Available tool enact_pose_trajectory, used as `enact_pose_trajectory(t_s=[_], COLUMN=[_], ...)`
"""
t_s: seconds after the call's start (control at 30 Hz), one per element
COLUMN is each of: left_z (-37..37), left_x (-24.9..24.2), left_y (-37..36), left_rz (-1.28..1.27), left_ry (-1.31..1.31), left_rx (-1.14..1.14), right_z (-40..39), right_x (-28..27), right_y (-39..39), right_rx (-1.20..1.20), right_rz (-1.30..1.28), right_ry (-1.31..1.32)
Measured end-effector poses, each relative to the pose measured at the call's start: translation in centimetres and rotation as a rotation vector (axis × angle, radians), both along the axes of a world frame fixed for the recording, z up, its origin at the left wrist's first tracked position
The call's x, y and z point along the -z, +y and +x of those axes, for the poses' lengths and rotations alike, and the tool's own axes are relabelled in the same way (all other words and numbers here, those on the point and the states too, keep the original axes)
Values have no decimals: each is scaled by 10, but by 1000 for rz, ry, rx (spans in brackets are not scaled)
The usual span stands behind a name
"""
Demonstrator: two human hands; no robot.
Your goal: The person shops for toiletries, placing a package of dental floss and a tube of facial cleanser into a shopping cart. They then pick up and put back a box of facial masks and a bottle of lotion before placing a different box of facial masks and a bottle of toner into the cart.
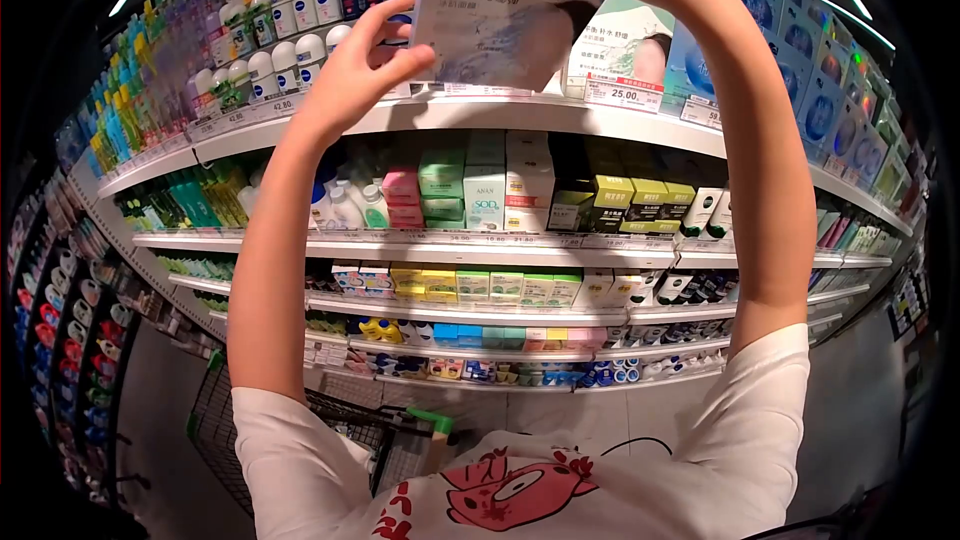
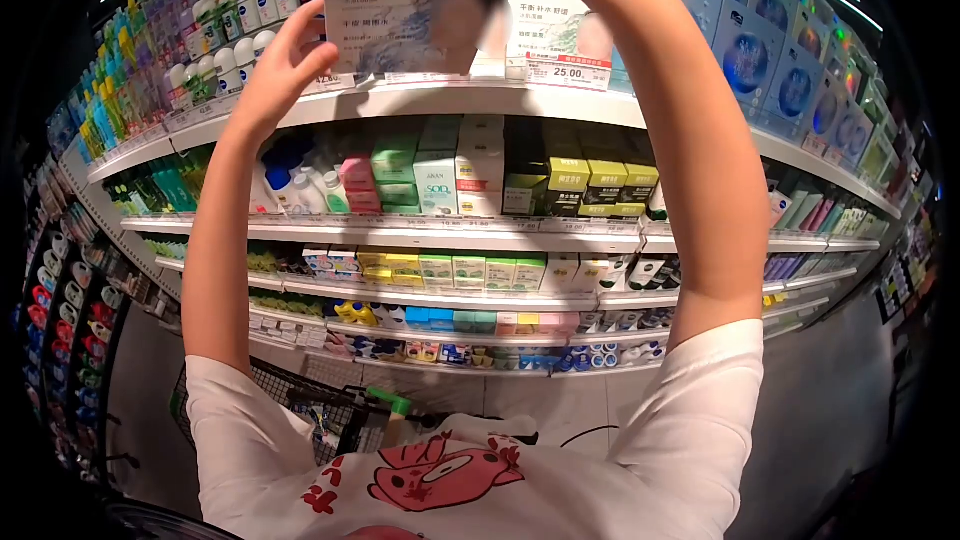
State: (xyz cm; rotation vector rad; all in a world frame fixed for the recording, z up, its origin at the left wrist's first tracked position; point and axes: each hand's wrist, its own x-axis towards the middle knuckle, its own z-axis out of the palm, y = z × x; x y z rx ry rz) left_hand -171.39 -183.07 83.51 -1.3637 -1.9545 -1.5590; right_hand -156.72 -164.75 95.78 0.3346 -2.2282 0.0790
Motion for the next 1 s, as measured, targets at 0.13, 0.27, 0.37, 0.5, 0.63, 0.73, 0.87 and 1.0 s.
enact_pose_trajectory(t_s=[0.13,0.27,0.37,0.5,0.63,0.73,0.87,1.0], left_z=[-46,-63,-69,-74,-76,-76,-81,-74], left_x=[-16,-17,-21,-18,-18,-21,-20,-27], left_y=[23,55,65,63,59,57,54,50], left_rz=[176,-159,-365,-574,-610,-614,-593,-636], left_ry=[228,792,771,701,562,430,468,383], left_rx=[-546,-882,-876,-798,-681,-640,-606,-559], right_z=[-17,-58,-67,-59,-73,-70,-68,-77], right_x=[-21,-30,-19,-13,-11,-15,-24,-24], right_y=[5,30,26,23,31,26,22,32], right_rx=[-89,10,100,208,135,214,251,255], right_rz=[-100,144,135,63,187,89,-4,51], right_ry=[200,338,302,125,133,42,-124,-77])
